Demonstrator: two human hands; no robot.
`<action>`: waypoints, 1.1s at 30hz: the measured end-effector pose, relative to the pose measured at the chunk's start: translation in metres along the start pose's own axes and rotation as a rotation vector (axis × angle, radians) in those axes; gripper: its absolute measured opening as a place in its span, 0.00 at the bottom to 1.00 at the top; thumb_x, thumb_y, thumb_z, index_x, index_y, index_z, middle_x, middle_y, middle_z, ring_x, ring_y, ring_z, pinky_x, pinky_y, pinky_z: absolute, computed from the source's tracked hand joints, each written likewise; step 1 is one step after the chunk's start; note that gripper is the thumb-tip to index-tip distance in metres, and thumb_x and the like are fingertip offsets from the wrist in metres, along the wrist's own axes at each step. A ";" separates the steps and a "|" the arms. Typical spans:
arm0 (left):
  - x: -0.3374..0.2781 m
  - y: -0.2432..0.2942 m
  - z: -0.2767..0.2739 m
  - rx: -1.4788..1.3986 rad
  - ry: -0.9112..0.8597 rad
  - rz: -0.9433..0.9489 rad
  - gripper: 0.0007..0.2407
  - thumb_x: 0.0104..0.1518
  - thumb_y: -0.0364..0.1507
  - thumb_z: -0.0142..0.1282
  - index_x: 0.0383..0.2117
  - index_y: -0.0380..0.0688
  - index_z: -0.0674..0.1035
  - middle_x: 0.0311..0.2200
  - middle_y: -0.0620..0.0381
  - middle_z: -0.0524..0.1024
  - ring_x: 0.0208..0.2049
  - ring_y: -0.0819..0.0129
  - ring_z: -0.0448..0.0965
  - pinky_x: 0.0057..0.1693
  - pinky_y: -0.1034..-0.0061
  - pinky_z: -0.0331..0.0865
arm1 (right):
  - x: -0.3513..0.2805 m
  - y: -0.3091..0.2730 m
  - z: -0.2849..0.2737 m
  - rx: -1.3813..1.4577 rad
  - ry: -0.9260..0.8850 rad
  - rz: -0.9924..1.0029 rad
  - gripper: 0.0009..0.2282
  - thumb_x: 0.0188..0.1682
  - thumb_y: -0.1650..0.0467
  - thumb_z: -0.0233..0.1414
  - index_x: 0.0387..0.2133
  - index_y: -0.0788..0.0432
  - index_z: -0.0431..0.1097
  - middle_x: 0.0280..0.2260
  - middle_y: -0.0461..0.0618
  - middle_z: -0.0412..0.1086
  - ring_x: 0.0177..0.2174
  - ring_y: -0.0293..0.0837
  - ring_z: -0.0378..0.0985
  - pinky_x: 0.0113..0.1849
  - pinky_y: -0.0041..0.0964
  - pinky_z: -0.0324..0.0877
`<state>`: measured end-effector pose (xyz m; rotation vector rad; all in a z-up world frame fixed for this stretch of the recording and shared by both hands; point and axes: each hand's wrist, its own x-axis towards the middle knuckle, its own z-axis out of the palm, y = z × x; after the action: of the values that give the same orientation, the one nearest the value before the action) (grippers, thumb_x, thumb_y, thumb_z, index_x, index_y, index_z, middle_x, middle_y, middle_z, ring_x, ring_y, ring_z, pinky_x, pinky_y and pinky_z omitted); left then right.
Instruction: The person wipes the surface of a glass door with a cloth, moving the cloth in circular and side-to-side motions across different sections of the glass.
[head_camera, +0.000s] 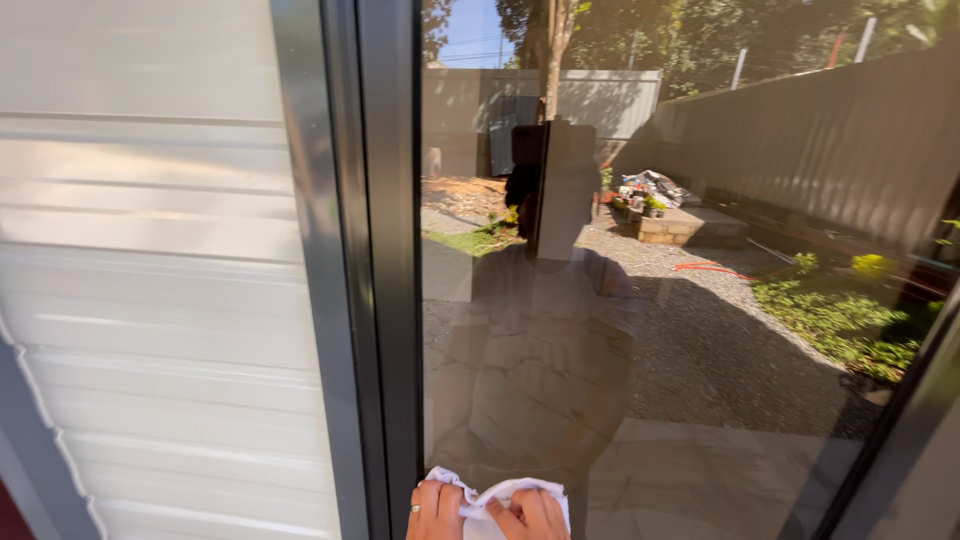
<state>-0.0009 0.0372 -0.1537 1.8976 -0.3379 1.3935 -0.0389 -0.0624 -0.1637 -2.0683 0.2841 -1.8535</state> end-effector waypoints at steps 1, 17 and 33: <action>0.003 0.005 0.001 -0.011 -0.004 0.008 0.08 0.40 0.33 0.61 0.22 0.58 0.71 0.27 0.62 0.66 0.30 0.58 0.75 0.31 0.65 0.66 | 0.002 -0.004 -0.003 -0.010 0.010 0.004 0.19 0.31 0.63 0.70 0.11 0.48 0.60 0.13 0.35 0.56 0.19 0.40 0.61 0.23 0.35 0.61; -0.002 0.048 -0.013 -0.166 -0.224 0.048 0.11 0.41 0.37 0.66 0.26 0.59 0.75 0.34 0.62 0.71 0.39 0.57 0.76 0.41 0.66 0.71 | 0.014 0.062 -0.061 -0.030 -0.344 -0.278 0.10 0.47 0.67 0.65 0.42 0.41 0.82 0.31 0.42 0.64 0.29 0.48 0.70 0.28 0.44 0.68; -0.018 0.211 0.012 -0.247 0.090 0.617 0.18 0.71 0.34 0.42 0.16 0.59 0.68 0.19 0.64 0.60 0.19 0.68 0.65 0.32 0.76 0.66 | 0.048 0.139 -0.144 0.355 0.240 0.873 0.11 0.30 0.81 0.64 0.16 0.63 0.66 0.18 0.50 0.56 0.20 0.41 0.57 0.25 0.37 0.54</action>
<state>-0.1258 -0.1208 -0.0856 1.5801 -1.0657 1.7219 -0.1639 -0.2256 -0.1608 -1.1833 0.7204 -1.4410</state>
